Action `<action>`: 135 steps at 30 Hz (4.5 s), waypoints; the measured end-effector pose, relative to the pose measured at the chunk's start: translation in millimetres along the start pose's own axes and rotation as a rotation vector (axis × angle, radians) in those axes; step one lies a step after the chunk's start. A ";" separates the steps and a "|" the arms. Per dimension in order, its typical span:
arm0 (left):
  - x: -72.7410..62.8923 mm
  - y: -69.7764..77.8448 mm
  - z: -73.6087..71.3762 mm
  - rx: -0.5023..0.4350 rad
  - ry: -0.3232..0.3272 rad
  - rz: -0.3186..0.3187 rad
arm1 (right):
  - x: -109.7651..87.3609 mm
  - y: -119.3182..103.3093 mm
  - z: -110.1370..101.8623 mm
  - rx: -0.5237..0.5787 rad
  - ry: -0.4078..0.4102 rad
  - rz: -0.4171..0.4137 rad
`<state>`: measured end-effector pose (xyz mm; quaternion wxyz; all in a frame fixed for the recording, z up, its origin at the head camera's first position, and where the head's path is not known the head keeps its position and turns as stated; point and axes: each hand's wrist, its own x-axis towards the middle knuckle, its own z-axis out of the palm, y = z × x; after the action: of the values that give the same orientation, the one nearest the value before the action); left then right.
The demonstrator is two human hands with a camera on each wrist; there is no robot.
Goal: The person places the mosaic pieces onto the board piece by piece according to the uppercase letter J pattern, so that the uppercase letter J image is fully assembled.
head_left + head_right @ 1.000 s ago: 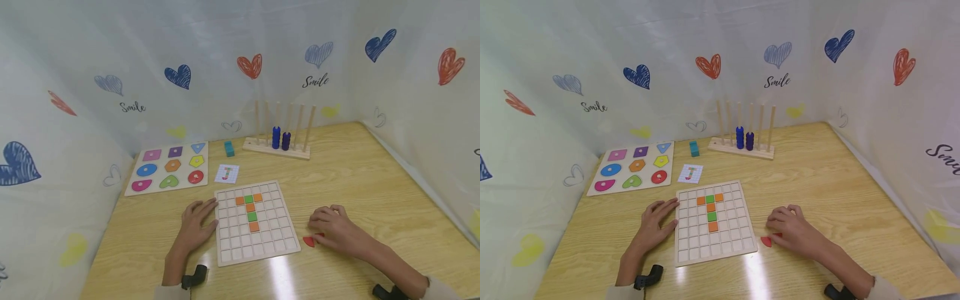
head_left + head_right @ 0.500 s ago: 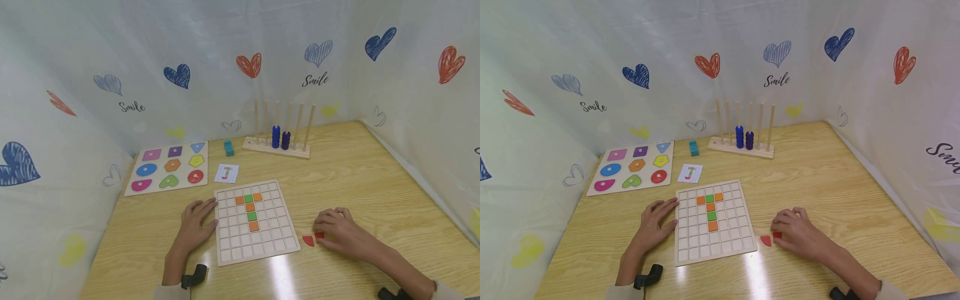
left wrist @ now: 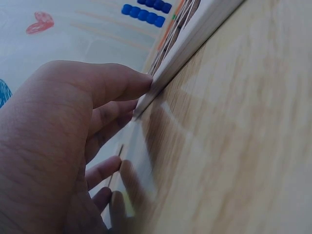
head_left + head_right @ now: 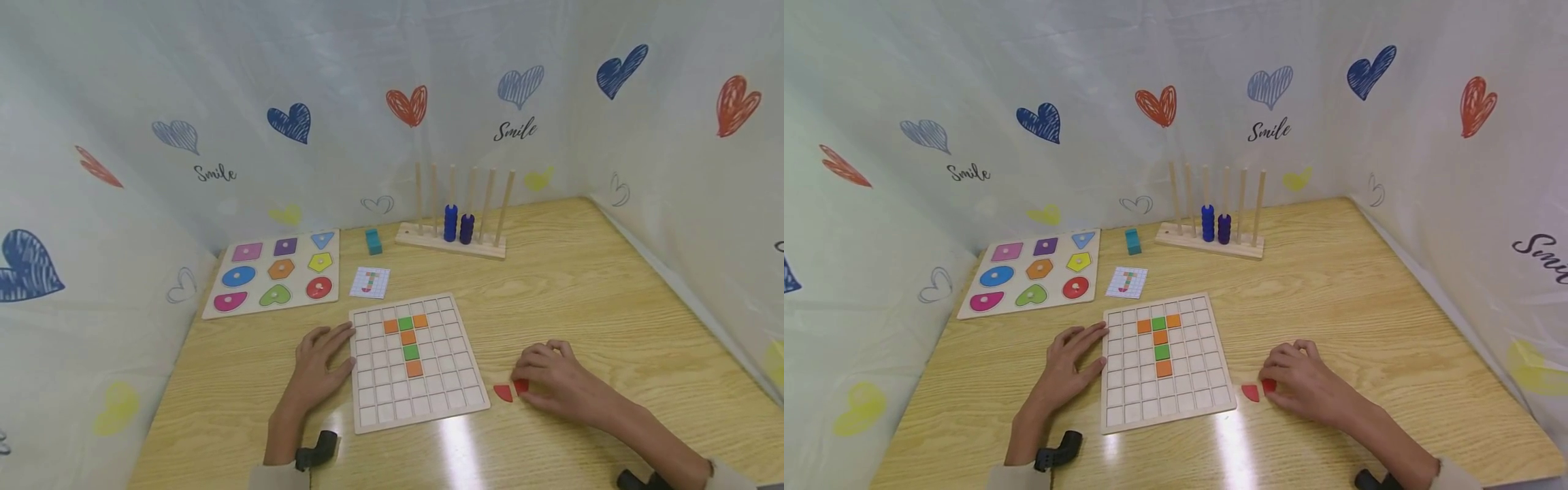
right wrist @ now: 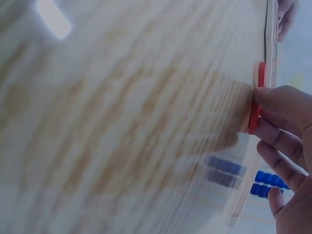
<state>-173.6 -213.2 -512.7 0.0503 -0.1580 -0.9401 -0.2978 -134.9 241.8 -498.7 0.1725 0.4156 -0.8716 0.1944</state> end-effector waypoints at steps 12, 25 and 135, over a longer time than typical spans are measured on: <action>-1.3 -0.4 -0.3 0.004 -0.002 -0.007 | 8.5 -2.8 -1.5 -0.018 0.021 0.004; -0.4 1.2 -0.2 0.013 -0.008 -0.015 | 9.9 0.8 4.6 -0.017 0.007 -0.031; 1.2 4.1 -4.8 0.015 -0.019 0.000 | 122.9 -62.5 64.9 0.083 -0.080 -0.277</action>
<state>-173.4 -212.5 -506.4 0.0424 -0.1606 -0.9427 -0.2893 -167.6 93.4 -485.8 0.1455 0.5462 -0.8033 0.1879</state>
